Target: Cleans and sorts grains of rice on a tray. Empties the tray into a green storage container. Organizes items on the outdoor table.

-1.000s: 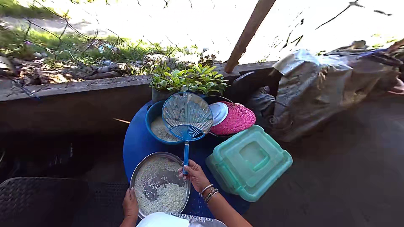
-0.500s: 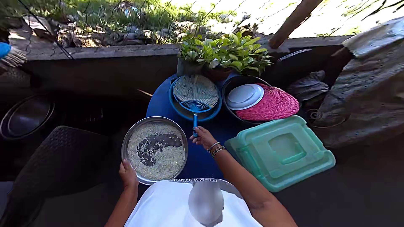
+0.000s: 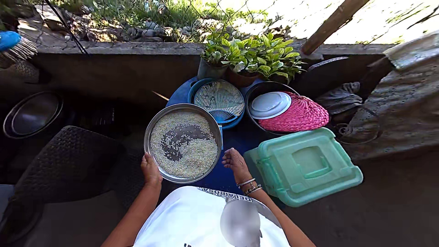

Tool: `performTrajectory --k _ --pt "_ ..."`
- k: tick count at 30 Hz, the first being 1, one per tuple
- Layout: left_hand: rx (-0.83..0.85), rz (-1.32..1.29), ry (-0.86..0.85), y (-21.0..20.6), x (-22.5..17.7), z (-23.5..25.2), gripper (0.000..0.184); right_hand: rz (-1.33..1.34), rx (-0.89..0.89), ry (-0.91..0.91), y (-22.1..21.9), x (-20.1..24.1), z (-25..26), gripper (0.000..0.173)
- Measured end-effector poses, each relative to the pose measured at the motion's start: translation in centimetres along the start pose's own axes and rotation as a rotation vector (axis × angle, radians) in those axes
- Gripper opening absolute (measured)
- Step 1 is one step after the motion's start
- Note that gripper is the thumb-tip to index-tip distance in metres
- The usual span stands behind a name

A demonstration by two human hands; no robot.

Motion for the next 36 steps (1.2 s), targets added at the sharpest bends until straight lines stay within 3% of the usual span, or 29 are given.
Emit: performTrajectory --k 3,8,12,16,21,25,28,30,36 --pt "0.061 -0.009 0.027 -1.1 0.1 -1.8 0.049 0.083 0.198 0.057 -1.0 0.0 -2.6 0.050" --pt "0.132 -0.021 0.071 -1.5 -0.1 -4.9 0.050 -0.002 -0.061 0.203 -0.8 0.8 -4.9 0.052" --pt "0.114 0.034 0.017 -0.4 -0.4 -5.0 0.053 -0.026 -0.064 0.176 -1.6 0.7 -5.7 0.053" --pt "0.245 0.103 -0.026 -0.9 -0.7 -7.0 0.054 0.006 -0.218 0.266 0.3 0.4 -6.0 0.053" --pt "0.219 0.096 -0.057 0.1 -1.1 -6.7 0.054 0.028 -0.186 0.110 -0.8 -0.1 -7.3 0.051" --pt "0.242 0.142 -0.205 0.0 -2.7 -6.8 0.053 0.099 -0.227 0.168 -0.9 -1.1 -7.5 0.053" --pt "0.229 0.107 -0.219 0.0 -4.3 -6.1 0.052 0.152 -0.198 0.157 -1.9 -0.2 -8.0 0.052" --pt "0.311 0.083 -0.228 0.0 -5.1 -6.8 0.053 0.211 -0.237 0.134 -1.5 -0.3 -7.8 0.048" --pt "0.294 0.035 -0.320 0.8 -6.0 -5.6 0.050 0.247 -0.204 0.201 -2.9 0.0 -8.6 0.056"
Point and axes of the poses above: each hand's wrist, its own z-axis towards the middle knuckle, its own y-axis out of the back of the hand, x = y × z, the point moved 3 cm from there along z, towards the middle knuckle, and after that the axes turned 3 degrees about z, right-handed, at the moved point
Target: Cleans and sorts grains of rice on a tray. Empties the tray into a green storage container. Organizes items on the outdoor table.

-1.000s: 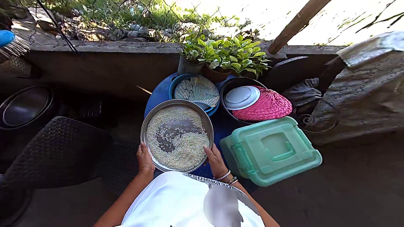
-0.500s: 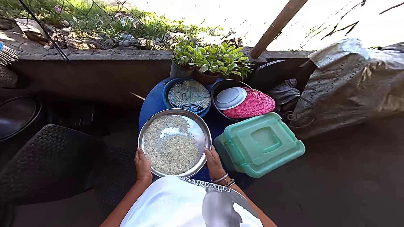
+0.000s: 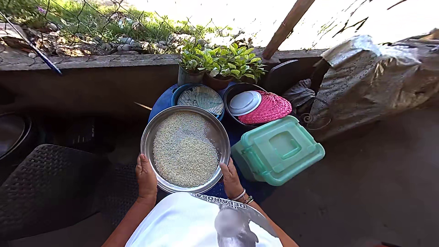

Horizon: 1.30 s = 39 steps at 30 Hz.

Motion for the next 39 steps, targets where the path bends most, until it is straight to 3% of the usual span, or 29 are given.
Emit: performTrajectory --k 4,11,17,24,27,32,37,39 --pt "0.079 -0.082 -0.065 0.0 0.1 -0.3 0.050 0.018 -0.021 0.110 0.5 -0.1 0.3 0.058" --pt "0.246 -0.262 0.054 -0.6 0.9 1.1 0.059 -0.003 -0.042 0.204 1.7 2.9 1.4 0.052" --pt "0.358 -0.389 0.148 -1.0 0.1 2.0 0.063 -0.022 -0.019 0.205 2.9 4.7 2.6 0.046" --pt "0.565 -0.293 0.317 -2.5 1.6 6.6 0.072 -0.094 0.089 0.080 4.7 5.7 5.6 0.034" --pt "0.500 -0.218 0.396 -3.7 2.6 6.8 0.057 -0.139 0.130 0.048 5.1 5.0 6.4 0.036" --pt "0.301 0.066 0.283 -3.4 2.5 5.5 0.051 0.032 0.027 0.004 4.4 3.3 5.6 0.035" --pt "0.190 -0.059 0.331 -3.5 3.4 2.7 0.055 0.251 -0.122 -0.089 1.2 1.0 2.1 0.052" --pt "0.188 -0.128 0.334 -3.9 3.9 0.9 0.050 0.344 -0.199 -0.143 -0.2 0.1 1.2 0.050"
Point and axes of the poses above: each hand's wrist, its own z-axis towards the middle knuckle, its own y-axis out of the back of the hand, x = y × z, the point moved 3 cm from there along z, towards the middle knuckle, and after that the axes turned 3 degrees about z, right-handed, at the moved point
